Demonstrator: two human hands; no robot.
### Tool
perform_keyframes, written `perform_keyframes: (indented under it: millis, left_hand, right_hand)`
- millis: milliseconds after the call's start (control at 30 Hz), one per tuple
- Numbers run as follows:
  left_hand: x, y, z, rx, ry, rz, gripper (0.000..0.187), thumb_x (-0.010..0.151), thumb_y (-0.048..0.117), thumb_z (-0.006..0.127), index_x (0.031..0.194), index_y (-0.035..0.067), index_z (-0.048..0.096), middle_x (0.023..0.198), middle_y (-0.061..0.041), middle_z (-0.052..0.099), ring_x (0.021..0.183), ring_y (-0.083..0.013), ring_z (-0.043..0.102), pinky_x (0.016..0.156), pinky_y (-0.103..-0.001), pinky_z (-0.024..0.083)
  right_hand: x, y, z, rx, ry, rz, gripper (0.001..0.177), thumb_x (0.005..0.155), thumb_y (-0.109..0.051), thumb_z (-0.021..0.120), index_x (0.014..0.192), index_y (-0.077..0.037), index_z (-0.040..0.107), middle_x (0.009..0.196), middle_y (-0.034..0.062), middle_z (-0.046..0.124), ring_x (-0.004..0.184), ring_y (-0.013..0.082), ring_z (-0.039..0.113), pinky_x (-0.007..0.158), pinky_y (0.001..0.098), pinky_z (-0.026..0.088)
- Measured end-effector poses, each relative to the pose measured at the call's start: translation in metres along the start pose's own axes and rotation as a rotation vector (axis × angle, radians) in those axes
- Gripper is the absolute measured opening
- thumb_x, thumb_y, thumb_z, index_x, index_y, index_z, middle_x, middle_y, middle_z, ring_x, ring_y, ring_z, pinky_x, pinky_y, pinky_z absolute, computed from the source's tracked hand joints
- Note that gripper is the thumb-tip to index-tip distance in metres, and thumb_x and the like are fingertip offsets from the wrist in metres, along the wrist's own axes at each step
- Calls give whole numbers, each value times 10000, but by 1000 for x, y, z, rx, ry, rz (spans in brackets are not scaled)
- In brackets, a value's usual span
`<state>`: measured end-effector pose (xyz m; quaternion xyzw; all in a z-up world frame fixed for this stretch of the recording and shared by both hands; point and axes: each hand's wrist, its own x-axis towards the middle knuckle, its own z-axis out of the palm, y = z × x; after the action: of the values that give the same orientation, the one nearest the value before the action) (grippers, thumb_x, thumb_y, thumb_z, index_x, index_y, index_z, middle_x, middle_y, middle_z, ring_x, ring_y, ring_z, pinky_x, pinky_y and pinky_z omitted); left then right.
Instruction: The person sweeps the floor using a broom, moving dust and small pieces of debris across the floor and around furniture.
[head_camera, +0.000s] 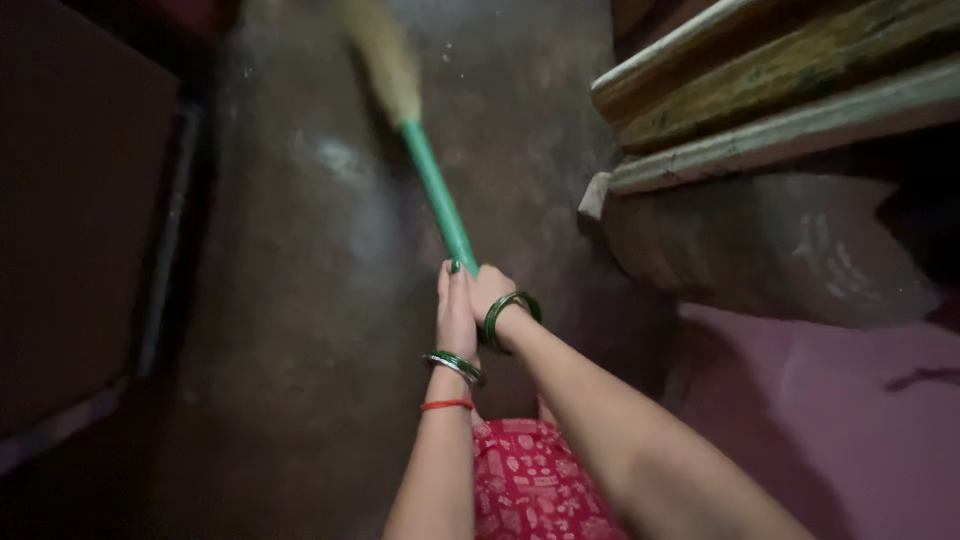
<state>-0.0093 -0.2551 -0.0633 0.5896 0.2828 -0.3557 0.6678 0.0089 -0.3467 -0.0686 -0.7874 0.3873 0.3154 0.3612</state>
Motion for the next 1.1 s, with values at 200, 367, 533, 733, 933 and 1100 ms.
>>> perform_keyframes:
  millis: [200, 367, 533, 733, 933, 1100]
  left_hand:
    - [-105, -61, 38, -376, 137, 24, 577, 994, 460, 492, 1486, 158, 481, 1367, -62, 596, 1256, -195, 578, 1031, -353, 470]
    - [-182, -108, 60, -726, 348, 17, 495, 1016, 472, 487, 1322, 91, 561, 1233, -90, 638, 1116, -234, 636, 944, -414, 522]
    - [-172, -108, 87, -480, 466, -119, 537, 970, 508, 459, 1308, 106, 567, 1159, -63, 664, 1096, -215, 666, 916, -417, 552]
    - [-113, -82, 133, -424, 215, -84, 601, 985, 522, 494, 1387, 79, 562, 1239, -70, 680, 1146, -205, 648, 968, -357, 518]
    - [-160, -108, 162, -518, 249, 84, 609, 963, 488, 473, 1416, 84, 530, 1321, -94, 626, 1207, -210, 616, 998, -344, 508]
    - [-216, -153, 211, -504, 561, -239, 638, 952, 522, 449, 1430, 105, 512, 1298, -115, 649, 1170, -225, 653, 974, -367, 536]
  right_hand:
    - [-91, 65, -14, -177, -150, -147, 562, 967, -535, 479, 1047, -16, 677, 980, 306, 726, 976, 446, 721, 835, 510, 598]
    - [-150, 99, -20, -429, -437, -140, 498, 974, -456, 505, 1167, -26, 668, 1092, 295, 712, 1047, 428, 707, 900, 507, 565]
    - [-133, 115, -40, -515, -528, -40, 590, 963, -540, 500, 1182, -33, 707, 1136, 262, 713, 1045, 357, 740, 893, 454, 600]
    - [-83, 116, -93, -307, -194, 8, 664, 921, -618, 540, 1076, -2, 733, 1058, 301, 729, 1032, 392, 725, 880, 459, 597]
    - [-109, 148, -113, -320, -226, -92, 565, 927, -507, 563, 1081, 25, 672, 1057, 315, 716, 1042, 425, 720, 875, 484, 588]
    - [-142, 222, -131, -527, -419, 10, 557, 926, -524, 568, 1157, -38, 712, 1163, 262, 693, 1117, 393, 686, 934, 481, 567]
